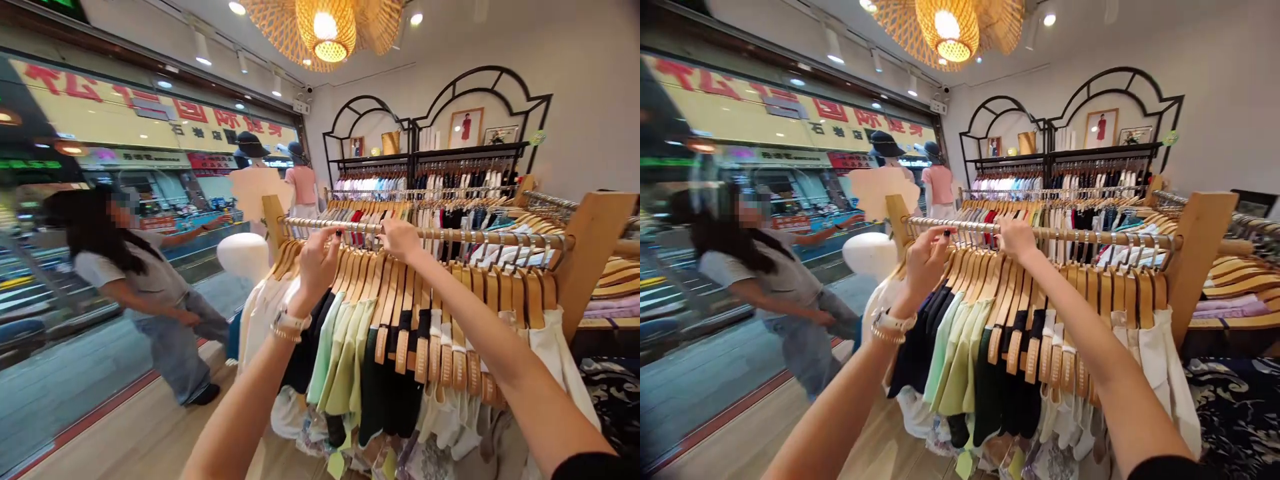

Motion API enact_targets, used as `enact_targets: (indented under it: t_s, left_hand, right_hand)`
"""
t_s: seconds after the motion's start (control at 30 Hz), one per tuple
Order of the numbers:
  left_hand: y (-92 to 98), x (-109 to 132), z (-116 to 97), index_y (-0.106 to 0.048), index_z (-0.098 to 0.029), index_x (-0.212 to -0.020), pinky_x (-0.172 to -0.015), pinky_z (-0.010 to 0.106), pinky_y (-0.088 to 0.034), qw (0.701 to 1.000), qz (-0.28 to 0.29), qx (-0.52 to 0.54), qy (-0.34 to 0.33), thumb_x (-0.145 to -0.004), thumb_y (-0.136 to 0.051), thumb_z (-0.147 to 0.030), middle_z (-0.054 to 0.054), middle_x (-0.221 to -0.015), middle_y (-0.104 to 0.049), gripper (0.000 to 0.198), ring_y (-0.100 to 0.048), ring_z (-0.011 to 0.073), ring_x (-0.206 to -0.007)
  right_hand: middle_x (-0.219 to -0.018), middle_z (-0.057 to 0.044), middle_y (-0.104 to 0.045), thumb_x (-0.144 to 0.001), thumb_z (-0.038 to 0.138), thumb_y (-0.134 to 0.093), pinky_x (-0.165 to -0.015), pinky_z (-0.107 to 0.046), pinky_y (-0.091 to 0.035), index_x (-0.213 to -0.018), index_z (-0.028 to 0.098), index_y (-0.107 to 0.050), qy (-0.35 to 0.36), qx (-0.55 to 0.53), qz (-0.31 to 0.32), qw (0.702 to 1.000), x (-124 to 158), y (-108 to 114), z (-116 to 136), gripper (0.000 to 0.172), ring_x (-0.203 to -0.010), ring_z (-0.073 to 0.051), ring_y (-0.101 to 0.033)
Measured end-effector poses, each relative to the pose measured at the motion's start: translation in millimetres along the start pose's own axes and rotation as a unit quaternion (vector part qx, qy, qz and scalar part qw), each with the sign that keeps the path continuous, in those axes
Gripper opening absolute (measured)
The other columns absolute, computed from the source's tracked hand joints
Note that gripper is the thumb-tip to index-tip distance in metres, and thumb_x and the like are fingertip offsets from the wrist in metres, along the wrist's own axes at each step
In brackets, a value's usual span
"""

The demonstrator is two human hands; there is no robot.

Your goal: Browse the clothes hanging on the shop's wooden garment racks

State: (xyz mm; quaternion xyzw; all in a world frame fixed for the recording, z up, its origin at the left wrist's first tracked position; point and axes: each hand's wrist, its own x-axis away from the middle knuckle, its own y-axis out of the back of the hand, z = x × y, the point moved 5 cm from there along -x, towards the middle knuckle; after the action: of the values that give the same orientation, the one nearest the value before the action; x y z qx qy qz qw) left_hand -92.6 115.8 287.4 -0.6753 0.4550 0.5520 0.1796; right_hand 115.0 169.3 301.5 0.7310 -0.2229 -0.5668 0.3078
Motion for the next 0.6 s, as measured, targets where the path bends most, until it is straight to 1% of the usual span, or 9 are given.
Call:
enact_targets:
  t_s: [0.1, 0.17, 0.23, 0.3, 0.37, 0.47, 0.5, 0.53, 0.6]
  left_hand:
    - [-60.5, -50.6, 5.6, -0.069, -0.020, -0.111, -0.101, 0.044, -0.045, 0.995, 0.009, -0.067, -0.071, -0.097, -0.044, -0.030, 0.012, -0.115, -0.074, 0.030, -0.063, 0.0293, -0.115]
    - [-96.7, -66.9, 7.7, -0.069, -0.018, -0.111, -0.102, 0.044, -0.044, 0.991, 0.034, -0.077, -0.104, -0.098, -0.042, -0.031, 0.014, -0.117, -0.073, 0.032, -0.062, 0.0298, -0.117]
    - [-122.4, -71.4, 8.7, -0.069, -0.017, -0.110, -0.097, 0.040, -0.046, 0.987, 0.068, -0.059, -0.131, -0.102, -0.034, -0.032, 0.014, -0.115, -0.074, 0.039, -0.065, 0.0281, -0.111]
    - [-136.0, -69.4, 10.4, -0.070, -0.017, -0.111, -0.088, 0.036, -0.047, 0.985, 0.093, -0.035, -0.141, -0.105, -0.025, -0.035, 0.013, -0.109, -0.075, 0.049, -0.068, 0.0253, -0.099]
    - [-141.6, -65.2, 12.0, -0.069, -0.018, -0.118, -0.079, 0.034, -0.046, 0.983, 0.108, -0.020, -0.145, -0.107, -0.020, -0.040, 0.011, -0.100, -0.077, 0.055, -0.068, 0.0231, -0.085]
    - [-145.1, -58.2, 9.4, -0.066, -0.023, -0.129, -0.080, 0.036, -0.043, 0.974, 0.116, -0.042, -0.188, -0.107, -0.025, -0.047, 0.008, -0.097, -0.077, 0.053, -0.067, 0.0242, -0.083]
    - [-146.0, -56.2, 8.0, -0.067, -0.025, -0.128, -0.082, 0.038, -0.042, 0.971, 0.115, -0.055, -0.203, -0.106, -0.028, -0.048, 0.008, -0.099, -0.077, 0.051, -0.067, 0.0252, -0.085]
    - [-146.8, -54.6, 6.7, -0.068, -0.026, -0.126, -0.083, 0.039, -0.041, 0.968, 0.112, -0.065, -0.214, -0.105, -0.032, -0.049, 0.008, -0.102, -0.077, 0.048, -0.067, 0.0260, -0.088]
    - [-148.4, -52.6, 5.2, -0.071, -0.026, -0.120, -0.085, 0.040, -0.040, 0.968, 0.102, -0.070, -0.219, -0.104, -0.036, -0.046, 0.008, -0.104, -0.077, 0.043, -0.066, 0.0264, -0.091]
  right_hand:
    - [-0.112, -0.018, -0.071, -0.097, 0.030, -0.050, -0.089, -0.040, -0.049, -0.119, 0.011, -0.061, -0.002, 0.008, -0.026, 1.000, -0.8, -2.0, 2.8, 0.031, -0.104, -0.030, -0.064]
    - [-0.113, -0.018, -0.070, -0.097, 0.027, -0.047, -0.092, -0.041, -0.048, -0.121, 0.010, -0.061, 0.009, 0.010, -0.032, 0.999, -1.9, -4.9, 6.3, 0.032, -0.104, -0.030, -0.063]
    - [-0.115, -0.019, -0.070, -0.096, 0.026, -0.047, -0.096, -0.043, -0.048, -0.123, 0.008, -0.061, 0.019, 0.008, -0.025, 0.999, -1.5, -5.8, 9.8, 0.035, -0.106, -0.031, -0.062]
    - [-0.120, -0.019, -0.069, -0.095, 0.026, -0.049, -0.103, -0.044, -0.046, -0.123, 0.007, -0.062, 0.024, -0.009, -0.018, 1.000, 1.8, -0.8, 10.5, 0.036, -0.114, -0.031, -0.060]
    - [-0.127, -0.018, -0.066, -0.095, 0.027, -0.051, -0.111, -0.043, -0.043, -0.126, 0.007, -0.061, 0.020, -0.048, -0.034, 0.998, 8.7, 12.9, 3.4, 0.039, -0.124, -0.029, -0.056]
    - [-0.140, -0.012, -0.060, -0.097, 0.031, -0.051, -0.116, -0.045, -0.041, -0.144, 0.015, -0.050, -0.034, -0.107, -0.079, 0.991, 24.2, 42.7, -28.9, 0.050, -0.132, -0.026, -0.052]
    - [-0.143, -0.010, -0.058, -0.097, 0.033, -0.052, -0.115, -0.047, -0.042, -0.149, 0.019, -0.046, -0.058, -0.116, -0.074, 0.989, 29.5, 50.6, -42.8, 0.054, -0.133, -0.027, -0.052]
    - [-0.143, -0.009, -0.059, -0.096, 0.036, -0.055, -0.111, -0.049, -0.045, -0.150, 0.023, -0.045, -0.078, -0.124, -0.049, 0.988, 34.2, 55.7, -55.7, 0.057, -0.132, -0.028, -0.053]
    - [-0.141, -0.006, -0.062, -0.094, 0.041, -0.059, -0.096, -0.045, -0.054, -0.153, 0.029, -0.042, -0.098, -0.132, 0.029, 0.986, 41.3, 58.6, -74.4, 0.063, -0.122, -0.029, -0.061]
